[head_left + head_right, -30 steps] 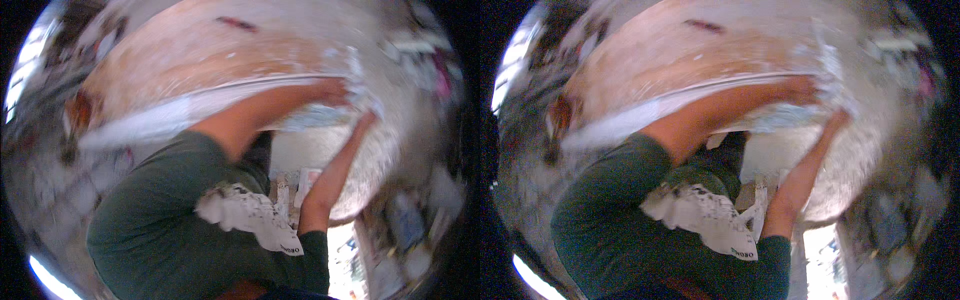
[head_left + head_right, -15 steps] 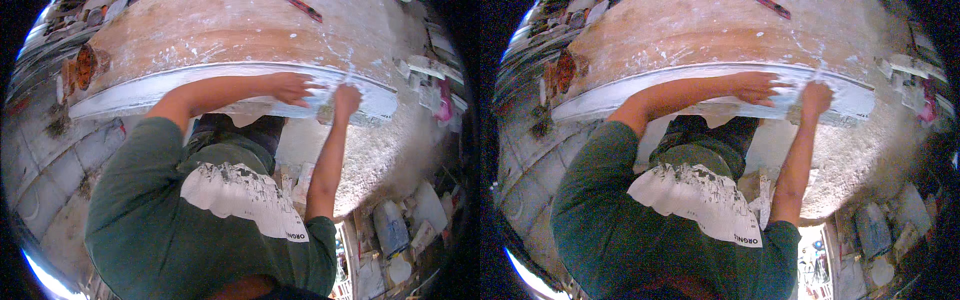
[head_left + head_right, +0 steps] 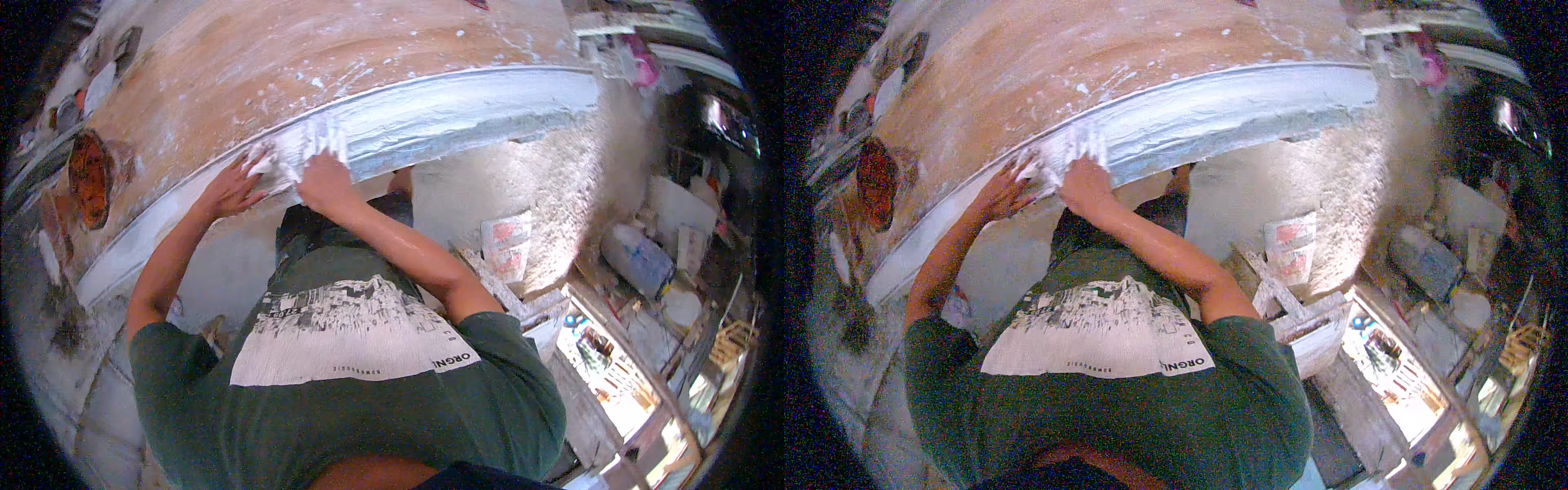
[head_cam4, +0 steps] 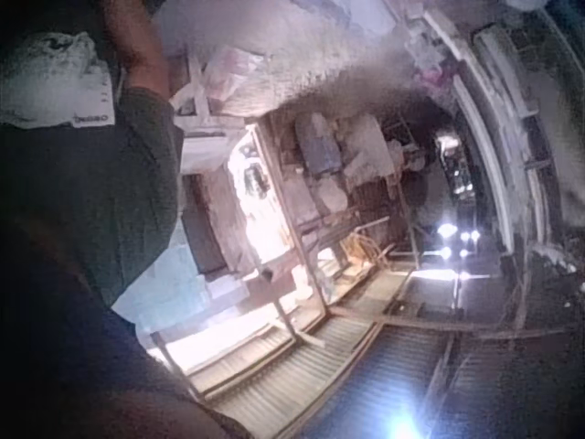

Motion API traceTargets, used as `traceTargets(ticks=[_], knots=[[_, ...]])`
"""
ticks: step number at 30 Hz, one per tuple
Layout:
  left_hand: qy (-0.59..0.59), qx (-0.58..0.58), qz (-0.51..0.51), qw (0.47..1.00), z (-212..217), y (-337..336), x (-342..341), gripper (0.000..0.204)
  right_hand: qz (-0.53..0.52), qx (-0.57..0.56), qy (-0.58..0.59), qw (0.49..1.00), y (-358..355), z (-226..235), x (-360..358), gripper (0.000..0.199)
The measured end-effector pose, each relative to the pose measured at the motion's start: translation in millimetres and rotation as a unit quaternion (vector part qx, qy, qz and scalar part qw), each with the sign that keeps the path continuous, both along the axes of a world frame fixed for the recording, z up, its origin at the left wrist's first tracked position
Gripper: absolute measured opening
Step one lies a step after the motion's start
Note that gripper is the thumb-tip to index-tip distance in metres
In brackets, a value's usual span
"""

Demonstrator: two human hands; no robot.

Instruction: The person scoops white paste from a bucket and spreads it onto a long wooden beam using a cloth. They repeatedly smooth and wipe the surface along the beam's length, occasionally dipping the cloth into the bucket to reload material.

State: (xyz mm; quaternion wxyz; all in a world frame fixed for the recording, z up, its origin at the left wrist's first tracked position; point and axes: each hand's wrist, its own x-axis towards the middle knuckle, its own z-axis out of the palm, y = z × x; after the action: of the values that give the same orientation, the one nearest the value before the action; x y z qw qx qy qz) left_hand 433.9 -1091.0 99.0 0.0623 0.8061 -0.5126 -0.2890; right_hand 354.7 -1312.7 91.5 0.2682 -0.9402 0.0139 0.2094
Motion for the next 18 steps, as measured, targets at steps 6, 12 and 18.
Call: traceTargets(ticks=[6, 12, 18], knots=[[0.029, -0.021, -0.026, 0.999, 2, -74, 28, 0.059, -0.171, -0.076, -0.028, 0.982, -61, 14, 39, 0.040], [0.074, -0.083, -0.035, 0.993, 3, -247, 44, 0.058, -0.297, -0.186, 0.004, 0.936, -273, 14, 70, 0.039], [0.047, -0.217, -0.069, 0.972, -1, -433, 58, 0.057, -0.250, -0.321, -0.002, 0.914, -523, -6, 83, 0.037]])
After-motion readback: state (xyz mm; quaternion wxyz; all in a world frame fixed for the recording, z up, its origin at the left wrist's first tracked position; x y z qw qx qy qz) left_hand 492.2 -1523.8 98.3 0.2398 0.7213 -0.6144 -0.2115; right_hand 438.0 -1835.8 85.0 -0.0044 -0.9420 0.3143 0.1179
